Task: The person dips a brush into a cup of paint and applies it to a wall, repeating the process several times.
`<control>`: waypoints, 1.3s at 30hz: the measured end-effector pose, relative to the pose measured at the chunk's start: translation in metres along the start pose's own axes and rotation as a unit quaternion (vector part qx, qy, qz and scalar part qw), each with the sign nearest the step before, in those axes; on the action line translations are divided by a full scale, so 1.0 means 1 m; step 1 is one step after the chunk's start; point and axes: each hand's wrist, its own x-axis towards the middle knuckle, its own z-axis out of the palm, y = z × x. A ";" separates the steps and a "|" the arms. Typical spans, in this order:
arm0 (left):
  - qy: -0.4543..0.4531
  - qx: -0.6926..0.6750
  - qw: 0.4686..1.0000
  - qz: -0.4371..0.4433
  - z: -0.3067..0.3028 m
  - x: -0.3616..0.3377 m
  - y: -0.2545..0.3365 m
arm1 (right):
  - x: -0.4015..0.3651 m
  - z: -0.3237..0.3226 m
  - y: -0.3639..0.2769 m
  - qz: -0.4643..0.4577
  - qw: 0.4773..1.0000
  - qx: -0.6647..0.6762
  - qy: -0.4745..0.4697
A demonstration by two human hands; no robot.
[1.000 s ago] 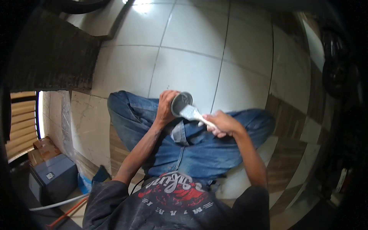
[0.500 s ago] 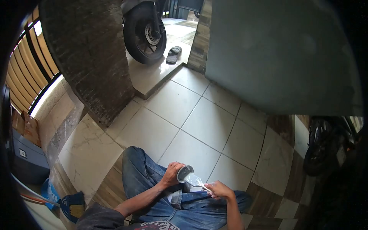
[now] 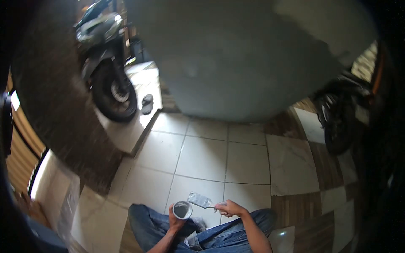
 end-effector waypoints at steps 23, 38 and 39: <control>-0.019 -0.037 0.999 0.026 0.027 0.090 0.079 | -0.015 -0.004 0.001 -0.114 0.987 0.010 0.114; -0.021 -0.151 0.988 -0.023 0.046 0.104 0.078 | -0.008 -0.003 0.008 -0.133 0.978 -0.003 0.159; -0.021 -0.160 0.986 -0.031 0.047 0.103 0.077 | -0.007 -0.003 0.007 -0.132 0.978 -0.006 0.158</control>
